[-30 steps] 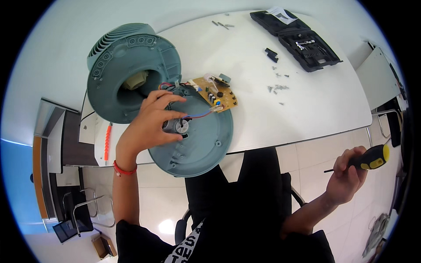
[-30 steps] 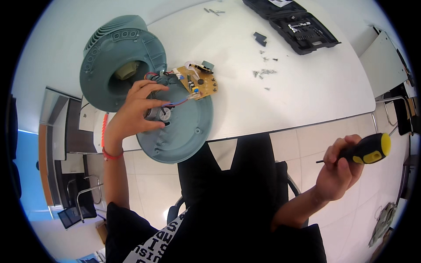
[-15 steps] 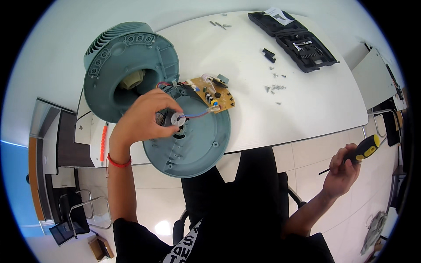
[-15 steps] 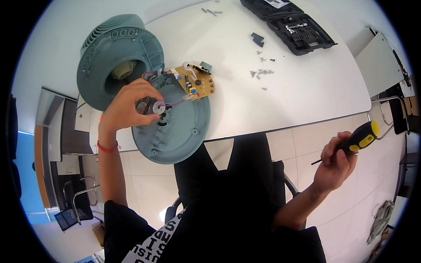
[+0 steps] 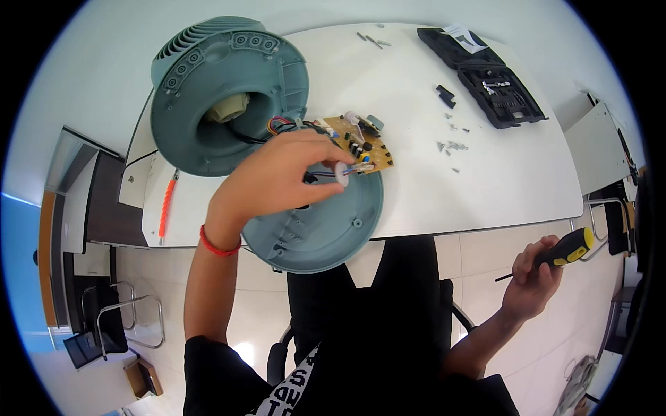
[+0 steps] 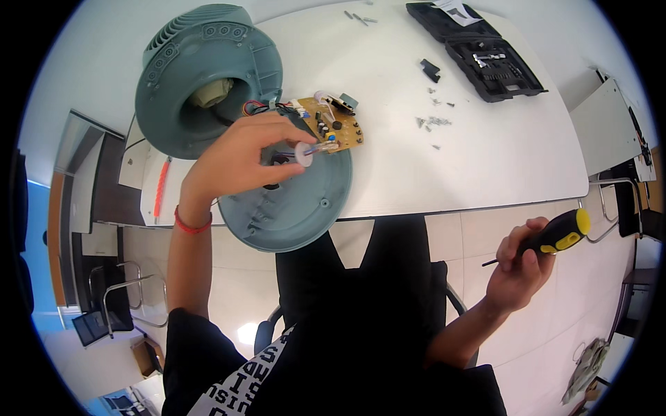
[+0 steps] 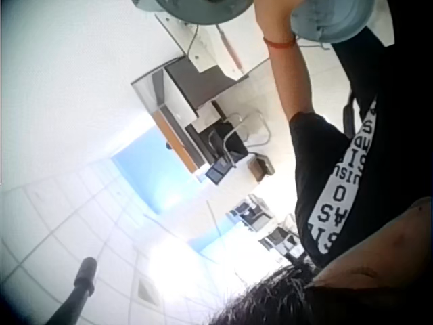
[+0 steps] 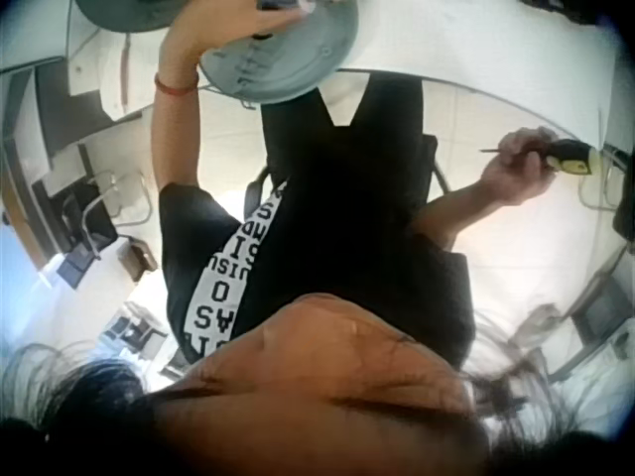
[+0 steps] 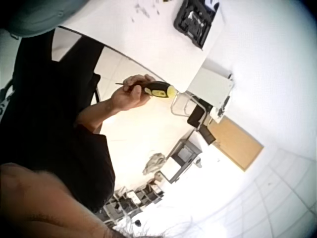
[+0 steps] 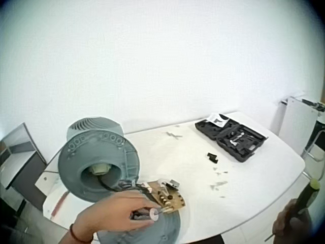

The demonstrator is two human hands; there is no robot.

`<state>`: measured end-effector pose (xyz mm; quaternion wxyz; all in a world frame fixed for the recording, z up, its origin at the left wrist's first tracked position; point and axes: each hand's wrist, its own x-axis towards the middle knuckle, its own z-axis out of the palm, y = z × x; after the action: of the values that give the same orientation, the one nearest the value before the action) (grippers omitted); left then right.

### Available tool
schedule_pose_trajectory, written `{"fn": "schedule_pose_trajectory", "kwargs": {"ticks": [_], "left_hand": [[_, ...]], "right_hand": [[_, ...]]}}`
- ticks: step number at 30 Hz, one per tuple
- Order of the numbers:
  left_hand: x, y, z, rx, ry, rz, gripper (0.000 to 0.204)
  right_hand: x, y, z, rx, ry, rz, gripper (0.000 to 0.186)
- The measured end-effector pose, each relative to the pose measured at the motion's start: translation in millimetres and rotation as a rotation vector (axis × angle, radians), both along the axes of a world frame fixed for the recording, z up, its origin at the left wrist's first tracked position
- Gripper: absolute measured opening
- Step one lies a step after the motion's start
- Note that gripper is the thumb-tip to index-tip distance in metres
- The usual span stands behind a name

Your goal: The person uses a screwdriver to tighten screws on the internal wiring of a disassembled ceiling fan motor. They repeatedly adjust and secure connections on the motor's terminal block while holding the fan housing steady.

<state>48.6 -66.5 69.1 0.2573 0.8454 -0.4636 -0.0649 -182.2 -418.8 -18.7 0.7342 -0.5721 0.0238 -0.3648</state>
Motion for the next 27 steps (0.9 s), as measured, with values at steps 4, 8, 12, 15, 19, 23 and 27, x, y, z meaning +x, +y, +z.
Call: {"fn": "schedule_pose_trajectory", "kwargs": {"ticks": [4,8,12,15,19,23,27], "left_hand": [[-7,6,-8,-0.094,-0.177,0.057,0.045],[-29,41,0,-0.231,-0.211,0.231,0.048],[-72,100,-33,-0.497,-0.081,0.53,0.04],[-126,126,-66,-0.741,0.054,0.863,0.032],[-171,138,-107,-1.371,0.475,0.878,0.028],[-185,120,-114,-1.56,0.687,0.988,0.034],[-174,109,-110,-1.556,0.759,1.022,0.035]], "right_hand": [[5,10,-2,0.012,0.03,0.033,0.052],[1,6,-3,0.019,-0.045,0.115,0.052],[6,12,9,0.043,-0.132,0.227,0.046],[22,21,19,-0.009,-0.14,0.22,0.045],[49,38,26,-0.161,-0.226,0.131,0.04],[65,48,33,-0.173,-0.219,0.201,0.04],[71,61,34,-0.076,-0.242,0.183,0.042]]}}
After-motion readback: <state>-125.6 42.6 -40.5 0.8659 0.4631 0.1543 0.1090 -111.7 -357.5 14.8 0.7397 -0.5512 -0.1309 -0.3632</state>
